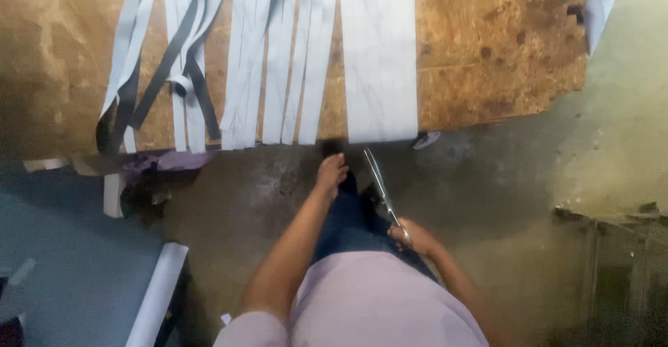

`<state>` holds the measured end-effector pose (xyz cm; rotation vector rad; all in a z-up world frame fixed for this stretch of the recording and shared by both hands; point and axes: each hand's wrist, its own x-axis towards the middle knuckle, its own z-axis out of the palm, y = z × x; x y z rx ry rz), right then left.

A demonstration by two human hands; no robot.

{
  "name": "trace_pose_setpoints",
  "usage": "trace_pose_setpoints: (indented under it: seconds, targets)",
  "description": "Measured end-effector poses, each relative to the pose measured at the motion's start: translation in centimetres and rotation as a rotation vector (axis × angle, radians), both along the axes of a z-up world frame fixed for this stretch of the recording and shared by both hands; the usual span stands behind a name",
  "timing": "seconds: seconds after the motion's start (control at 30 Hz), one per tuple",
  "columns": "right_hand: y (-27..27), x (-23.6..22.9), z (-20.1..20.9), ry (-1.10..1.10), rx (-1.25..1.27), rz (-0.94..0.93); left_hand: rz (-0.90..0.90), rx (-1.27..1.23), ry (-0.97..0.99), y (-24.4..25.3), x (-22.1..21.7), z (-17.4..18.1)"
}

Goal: The person uses shears to cut a large sheet of white printed fabric into long vertical strips on a wooden workbench. The person repeatedly cuts along the length of the fabric, separating individual strips and laying them aside.

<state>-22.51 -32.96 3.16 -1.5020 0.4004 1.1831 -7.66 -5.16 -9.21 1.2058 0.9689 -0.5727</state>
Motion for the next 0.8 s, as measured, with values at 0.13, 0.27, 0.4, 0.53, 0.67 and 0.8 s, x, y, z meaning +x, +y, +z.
trace_pose_setpoints:
  seconds: [0.13,0.27,0.4,0.53,0.67,0.8]
  targets:
    - [-1.5,-4.3,-2.9,0.044,0.046,-0.005,0.025,-0.131,-0.039,-2.4,2.4,5.2]
    - [-0.1,-2.3,-4.7,-0.048,0.021,0.007,0.085,-0.084,-0.071,-3.9,4.0,0.2]
    - [2.3,0.7,-5.5,-0.117,0.074,-0.033,0.034,-0.032,-0.083,-3.8,5.5,-1.3]
    - [4.7,1.6,-7.0,-0.154,0.099,-0.062,0.104,-0.040,-0.120,-3.8,5.5,-0.1]
    - [7.8,2.7,-8.9,-0.201,0.112,-0.168,0.066,-0.046,-0.105,-3.6,5.4,1.4]
    - [10.4,3.3,-9.4,-0.250,0.023,-0.253,0.070,-0.089,-0.127,-3.0,5.2,2.3]
